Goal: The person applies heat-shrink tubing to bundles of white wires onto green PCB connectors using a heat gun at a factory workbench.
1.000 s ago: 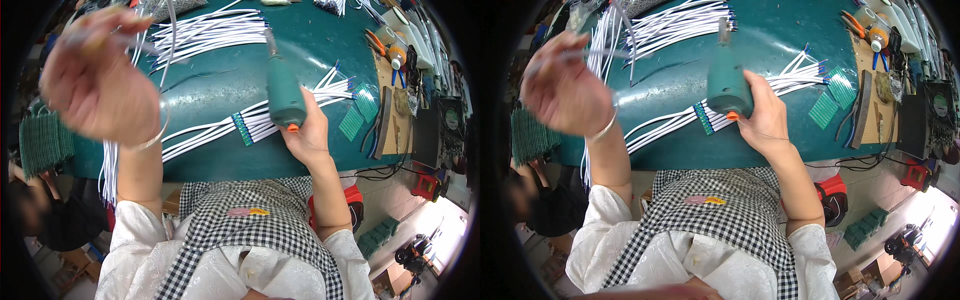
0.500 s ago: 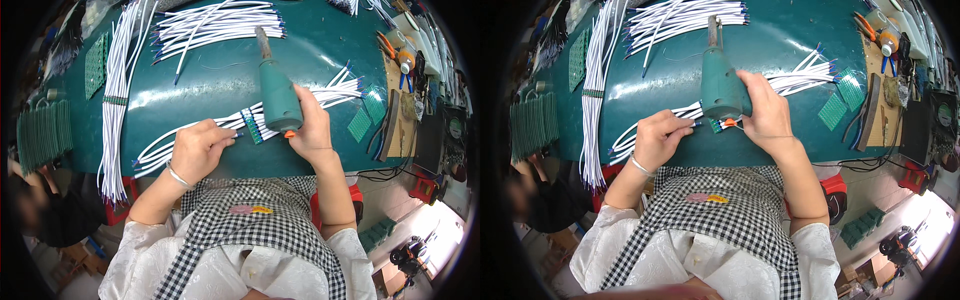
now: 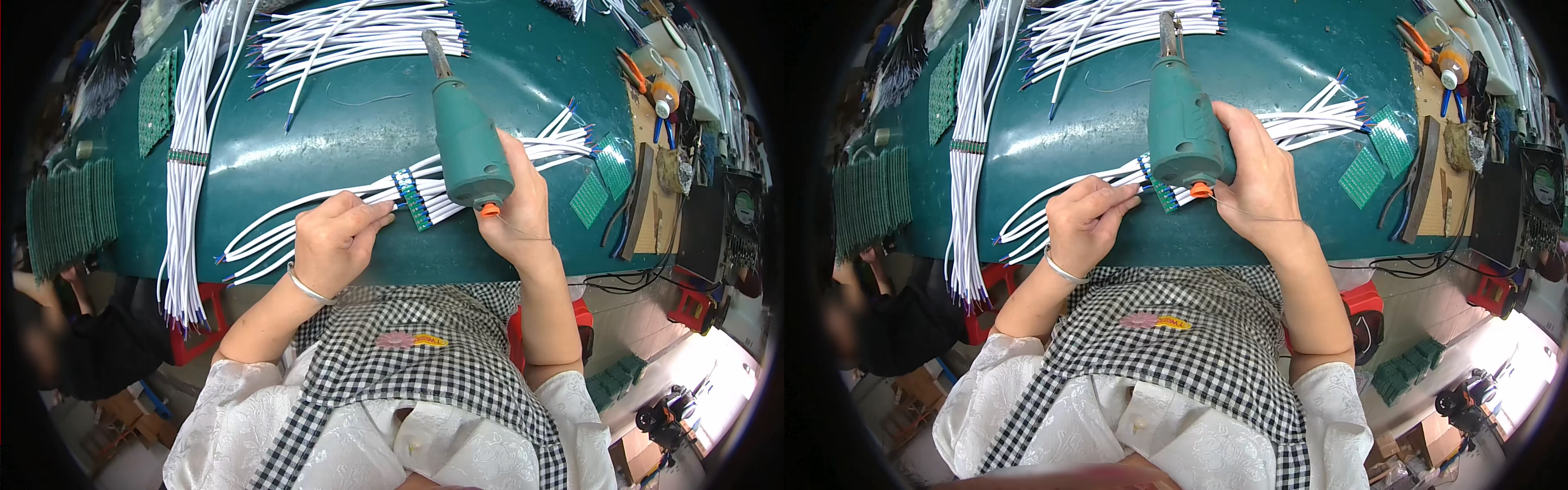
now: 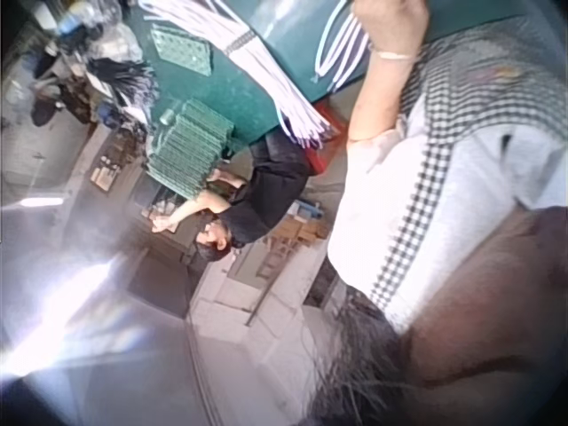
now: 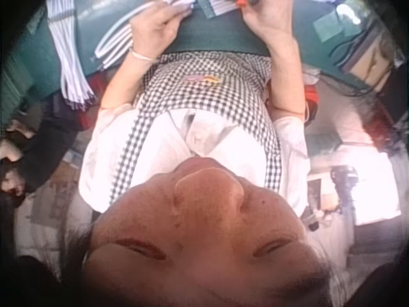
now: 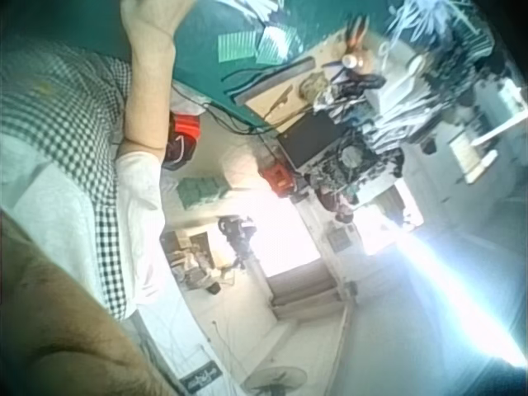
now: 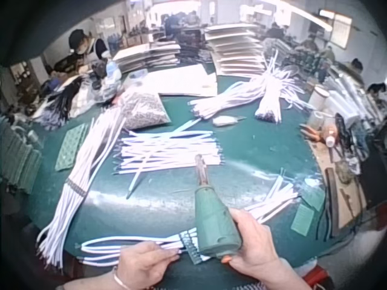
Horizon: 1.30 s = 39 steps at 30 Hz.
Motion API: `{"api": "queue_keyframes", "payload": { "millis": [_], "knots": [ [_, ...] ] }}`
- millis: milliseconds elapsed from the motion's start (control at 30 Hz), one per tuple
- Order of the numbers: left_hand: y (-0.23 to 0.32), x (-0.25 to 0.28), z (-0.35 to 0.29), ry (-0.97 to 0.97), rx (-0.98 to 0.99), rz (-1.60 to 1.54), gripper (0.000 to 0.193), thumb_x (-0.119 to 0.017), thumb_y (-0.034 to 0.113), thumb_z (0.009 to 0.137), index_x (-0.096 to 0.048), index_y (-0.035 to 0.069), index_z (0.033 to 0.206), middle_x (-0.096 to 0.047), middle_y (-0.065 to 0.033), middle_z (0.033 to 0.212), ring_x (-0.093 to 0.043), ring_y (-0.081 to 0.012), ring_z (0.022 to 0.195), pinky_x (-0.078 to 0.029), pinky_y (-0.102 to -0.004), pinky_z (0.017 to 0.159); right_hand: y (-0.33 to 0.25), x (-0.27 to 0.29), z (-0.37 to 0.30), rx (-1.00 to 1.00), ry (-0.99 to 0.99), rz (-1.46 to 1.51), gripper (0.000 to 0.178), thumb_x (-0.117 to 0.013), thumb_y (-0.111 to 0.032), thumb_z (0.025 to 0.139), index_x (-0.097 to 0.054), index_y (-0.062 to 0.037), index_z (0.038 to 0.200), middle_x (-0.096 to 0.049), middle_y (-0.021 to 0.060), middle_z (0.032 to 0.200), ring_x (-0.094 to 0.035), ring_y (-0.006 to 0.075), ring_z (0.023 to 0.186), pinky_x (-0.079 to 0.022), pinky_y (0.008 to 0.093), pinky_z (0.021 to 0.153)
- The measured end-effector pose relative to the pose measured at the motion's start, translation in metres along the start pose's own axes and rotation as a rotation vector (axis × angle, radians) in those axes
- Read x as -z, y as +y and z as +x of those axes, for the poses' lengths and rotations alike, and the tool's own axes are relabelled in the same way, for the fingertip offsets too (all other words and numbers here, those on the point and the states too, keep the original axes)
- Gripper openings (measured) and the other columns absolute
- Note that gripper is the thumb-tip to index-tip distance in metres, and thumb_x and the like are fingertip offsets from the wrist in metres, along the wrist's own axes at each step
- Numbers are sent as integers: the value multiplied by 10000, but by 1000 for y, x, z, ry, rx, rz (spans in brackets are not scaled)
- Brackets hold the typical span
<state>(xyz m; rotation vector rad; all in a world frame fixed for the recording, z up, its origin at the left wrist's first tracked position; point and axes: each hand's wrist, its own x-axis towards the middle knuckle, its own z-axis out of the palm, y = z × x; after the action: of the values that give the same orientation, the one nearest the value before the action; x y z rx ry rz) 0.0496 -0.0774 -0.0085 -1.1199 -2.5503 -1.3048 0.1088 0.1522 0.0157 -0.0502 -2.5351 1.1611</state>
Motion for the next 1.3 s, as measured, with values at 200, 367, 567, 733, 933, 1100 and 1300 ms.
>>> {"api": "queue_keyframes", "payload": {
  "millis": [200,367,567,733,933,1100,1300],
  "knots": [
    [0,-5,-1,42,33,-62,227,-812,-12,720,-768,60,931,-629,-73,708,-613,-205,552,-471,-322,480,1,0,-1,-25,5,43,731,-751,113,622,-519,-50,1295,-651,163,1168,-658,395,1053,-554,422,836],
    [5,-5,-2,34,26,19,230,-814,-55,718,-755,31,924,-637,-85,711,-613,-191,565,-466,-291,501,1,0,-1,-3,10,20,727,-754,111,625,-517,-48,1293,-651,163,1161,-660,392,1048,-555,421,830],
    [6,-6,0,53,-96,153,224,-812,-57,711,-744,34,905,-624,-78,701,-618,-200,564,-466,-292,488,0,-1,-1,12,14,-9,721,-744,112,620,-518,-50,1286,-649,167,1137,-659,394,1036,-557,428,813],
    [2,-7,1,104,108,-107,188,-789,-84,728,-742,-9,895,-655,-92,731,-638,-182,635,-482,-282,564,3,-2,-3,19,31,10,731,-728,125,614,-515,-47,1292,-648,172,1146,-656,399,1040,-556,431,817],
    [3,-10,1,57,66,-74,195,-792,-72,730,-743,-4,906,-643,-90,721,-627,-188,612,-479,-289,546,3,-2,-4,25,22,15,737,-725,129,612,-511,-41,1296,-647,179,1152,-656,406,1040,-557,429,825],
    [4,-11,0,-3,-33,86,224,-806,-40,719,-741,26,923,-619,-82,703,-610,-208,559,-473,-310,495,3,-5,-6,4,20,12,717,-749,110,633,-516,-46,1293,-652,176,1154,-663,400,1036,-559,421,826],
    [3,-12,0,6,-61,99,214,-808,-25,716,-722,34,904,-621,-78,707,-612,-218,556,-475,-324,491,3,-6,-6,-16,34,43,682,-779,85,669,-526,-37,1291,-670,173,1137,-685,378,1007,-566,396,808]
  ]
}}
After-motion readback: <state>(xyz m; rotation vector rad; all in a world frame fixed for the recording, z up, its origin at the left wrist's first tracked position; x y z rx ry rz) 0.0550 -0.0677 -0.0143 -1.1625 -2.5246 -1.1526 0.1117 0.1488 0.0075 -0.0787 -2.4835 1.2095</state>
